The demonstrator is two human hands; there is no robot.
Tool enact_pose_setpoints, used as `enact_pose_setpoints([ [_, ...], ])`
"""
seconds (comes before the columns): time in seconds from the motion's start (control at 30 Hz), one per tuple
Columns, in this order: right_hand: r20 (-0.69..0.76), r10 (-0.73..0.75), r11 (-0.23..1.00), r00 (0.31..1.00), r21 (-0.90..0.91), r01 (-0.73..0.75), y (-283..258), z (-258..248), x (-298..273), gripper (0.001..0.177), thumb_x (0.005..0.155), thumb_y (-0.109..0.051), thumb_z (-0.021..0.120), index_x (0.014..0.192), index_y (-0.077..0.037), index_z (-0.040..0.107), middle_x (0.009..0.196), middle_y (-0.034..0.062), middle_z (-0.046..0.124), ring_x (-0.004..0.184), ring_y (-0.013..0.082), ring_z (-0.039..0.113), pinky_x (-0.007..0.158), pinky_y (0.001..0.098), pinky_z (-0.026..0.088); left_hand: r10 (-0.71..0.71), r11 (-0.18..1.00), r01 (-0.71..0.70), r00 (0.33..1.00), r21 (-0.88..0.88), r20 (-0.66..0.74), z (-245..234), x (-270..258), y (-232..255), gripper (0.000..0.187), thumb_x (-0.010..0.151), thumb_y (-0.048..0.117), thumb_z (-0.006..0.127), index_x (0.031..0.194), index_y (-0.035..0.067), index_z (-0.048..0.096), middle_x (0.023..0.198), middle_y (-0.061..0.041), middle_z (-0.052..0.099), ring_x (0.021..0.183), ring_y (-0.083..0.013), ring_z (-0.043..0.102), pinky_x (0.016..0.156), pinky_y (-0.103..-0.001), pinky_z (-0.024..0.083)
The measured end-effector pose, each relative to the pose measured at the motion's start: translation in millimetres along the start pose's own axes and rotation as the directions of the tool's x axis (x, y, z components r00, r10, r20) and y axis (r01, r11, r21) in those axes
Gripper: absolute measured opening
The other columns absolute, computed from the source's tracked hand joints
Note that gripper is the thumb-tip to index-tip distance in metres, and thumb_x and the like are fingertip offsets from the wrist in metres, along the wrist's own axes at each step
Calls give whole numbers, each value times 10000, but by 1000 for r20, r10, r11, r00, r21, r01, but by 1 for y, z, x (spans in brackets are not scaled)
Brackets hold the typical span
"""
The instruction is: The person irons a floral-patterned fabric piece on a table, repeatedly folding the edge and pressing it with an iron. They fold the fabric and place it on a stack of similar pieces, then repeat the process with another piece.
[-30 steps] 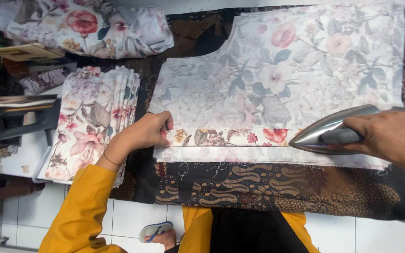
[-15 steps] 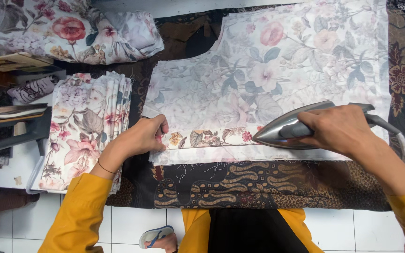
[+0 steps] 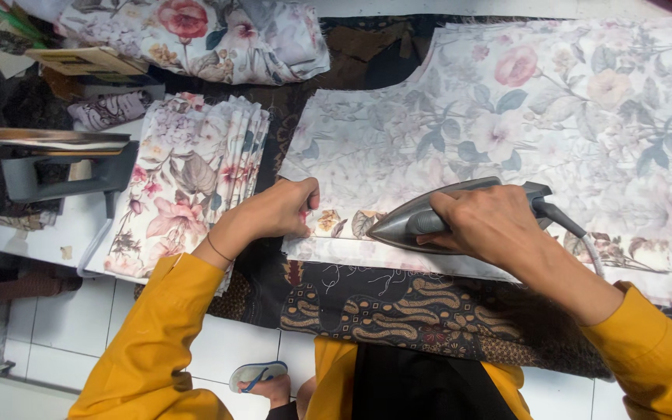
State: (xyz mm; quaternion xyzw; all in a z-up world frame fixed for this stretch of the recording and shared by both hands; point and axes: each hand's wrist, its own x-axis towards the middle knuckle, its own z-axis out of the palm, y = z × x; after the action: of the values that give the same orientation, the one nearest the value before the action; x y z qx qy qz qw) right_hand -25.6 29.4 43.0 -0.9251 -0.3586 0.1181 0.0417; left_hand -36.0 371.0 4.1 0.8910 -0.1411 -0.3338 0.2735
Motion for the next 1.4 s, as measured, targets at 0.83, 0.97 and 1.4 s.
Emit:
enact_pose_setpoints([
  [0.83, -184, -147, 974, 972, 142, 174, -74, 6, 63, 417, 763, -452, 819, 843, -63, 693, 685, 149, 712, 613, 336, 714, 512, 459, 531, -212, 970, 57, 677, -237, -705, 64, -65, 64, 206, 953, -18, 470, 1152, 4, 520, 1015, -181, 683, 956, -369, 696, 811, -458, 543],
  [0.97, -74, -98, 989, 992, 106, 105, -52, 4, 44, 429, 768, -483, 798, 875, -81, 695, 652, 123, 701, 583, 310, 705, 493, 458, 518, -146, 985, 165, 591, -57, -793, 94, -54, 57, 207, 948, -3, 491, 1148, -6, 542, 1044, -185, 695, 987, -396, 666, 816, -487, 522],
  [1.4, 71, 82, 996, 994, 40, -85, 9, -2, -20, 442, 762, -564, 772, 873, -147, 677, 602, 78, 681, 569, 301, 685, 484, 446, 500, -143, 949, 311, 583, 57, -799, 104, -40, 75, 274, 899, 278, 743, 1000, 46, 634, 1088, -131, 608, 1019, -345, 608, 769, -444, 535],
])
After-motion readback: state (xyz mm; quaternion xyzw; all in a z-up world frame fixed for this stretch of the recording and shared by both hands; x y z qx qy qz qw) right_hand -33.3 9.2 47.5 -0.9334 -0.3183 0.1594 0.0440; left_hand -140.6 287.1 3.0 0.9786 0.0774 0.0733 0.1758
